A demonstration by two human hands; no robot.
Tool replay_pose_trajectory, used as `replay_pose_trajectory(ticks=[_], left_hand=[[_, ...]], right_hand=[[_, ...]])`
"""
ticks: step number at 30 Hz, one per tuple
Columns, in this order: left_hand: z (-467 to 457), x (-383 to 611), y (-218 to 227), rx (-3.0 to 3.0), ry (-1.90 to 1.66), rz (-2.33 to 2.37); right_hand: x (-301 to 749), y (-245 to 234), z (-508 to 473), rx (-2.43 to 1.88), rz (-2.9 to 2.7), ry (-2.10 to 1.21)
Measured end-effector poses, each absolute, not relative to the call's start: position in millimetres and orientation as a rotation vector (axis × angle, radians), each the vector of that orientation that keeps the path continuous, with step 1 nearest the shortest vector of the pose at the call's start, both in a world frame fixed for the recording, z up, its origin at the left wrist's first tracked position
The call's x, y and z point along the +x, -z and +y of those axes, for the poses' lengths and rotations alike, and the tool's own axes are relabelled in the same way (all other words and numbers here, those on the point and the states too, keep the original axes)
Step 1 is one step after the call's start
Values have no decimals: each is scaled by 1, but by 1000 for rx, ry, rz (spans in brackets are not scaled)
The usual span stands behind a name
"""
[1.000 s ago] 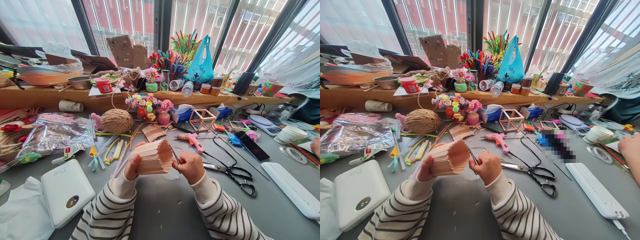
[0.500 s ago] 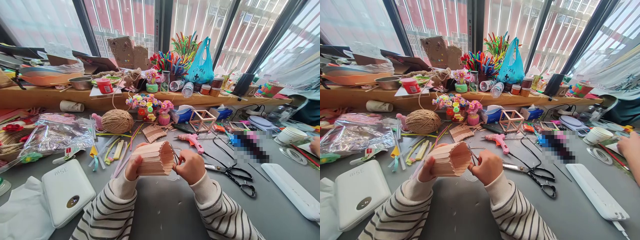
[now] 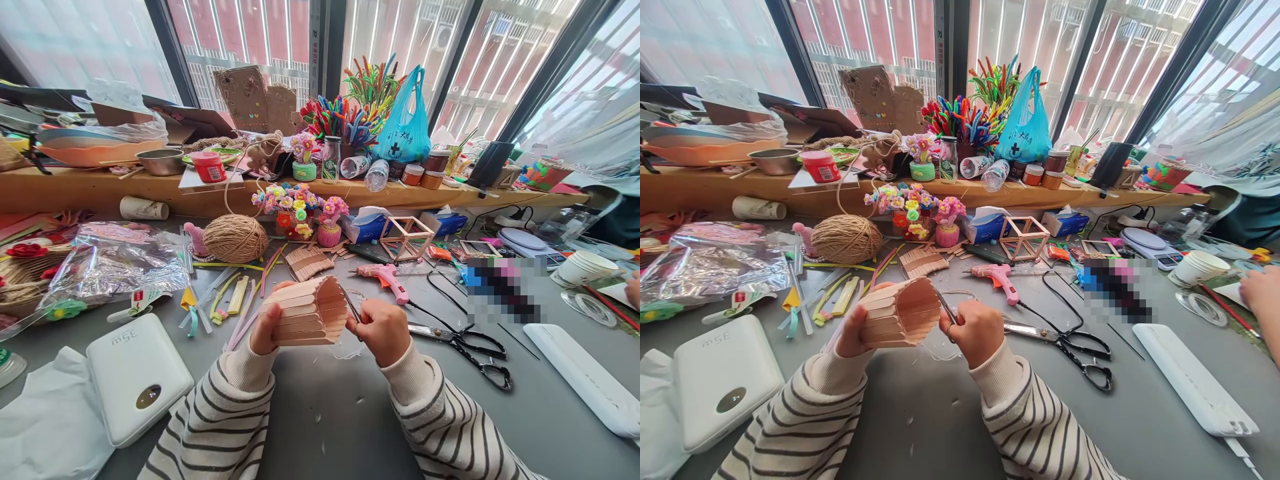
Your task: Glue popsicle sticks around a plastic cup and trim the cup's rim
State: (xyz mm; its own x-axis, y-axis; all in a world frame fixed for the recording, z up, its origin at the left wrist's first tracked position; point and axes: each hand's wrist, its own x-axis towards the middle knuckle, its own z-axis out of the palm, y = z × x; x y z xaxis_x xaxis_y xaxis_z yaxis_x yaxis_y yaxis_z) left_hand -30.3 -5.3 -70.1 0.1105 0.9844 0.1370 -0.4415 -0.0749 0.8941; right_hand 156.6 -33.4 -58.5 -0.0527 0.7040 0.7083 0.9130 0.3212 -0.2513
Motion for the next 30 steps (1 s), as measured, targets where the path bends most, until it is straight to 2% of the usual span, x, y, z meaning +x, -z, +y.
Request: replay_pose_trajectory(ticks=[12,30], left_hand=[[-5,-32,69,1173,-1316,742],[-8,-28,64,1092,-1381,789]], right_hand=[[154,47,-40,-1672,-1786,297],[158,56,-35,-1450,-1800,435]])
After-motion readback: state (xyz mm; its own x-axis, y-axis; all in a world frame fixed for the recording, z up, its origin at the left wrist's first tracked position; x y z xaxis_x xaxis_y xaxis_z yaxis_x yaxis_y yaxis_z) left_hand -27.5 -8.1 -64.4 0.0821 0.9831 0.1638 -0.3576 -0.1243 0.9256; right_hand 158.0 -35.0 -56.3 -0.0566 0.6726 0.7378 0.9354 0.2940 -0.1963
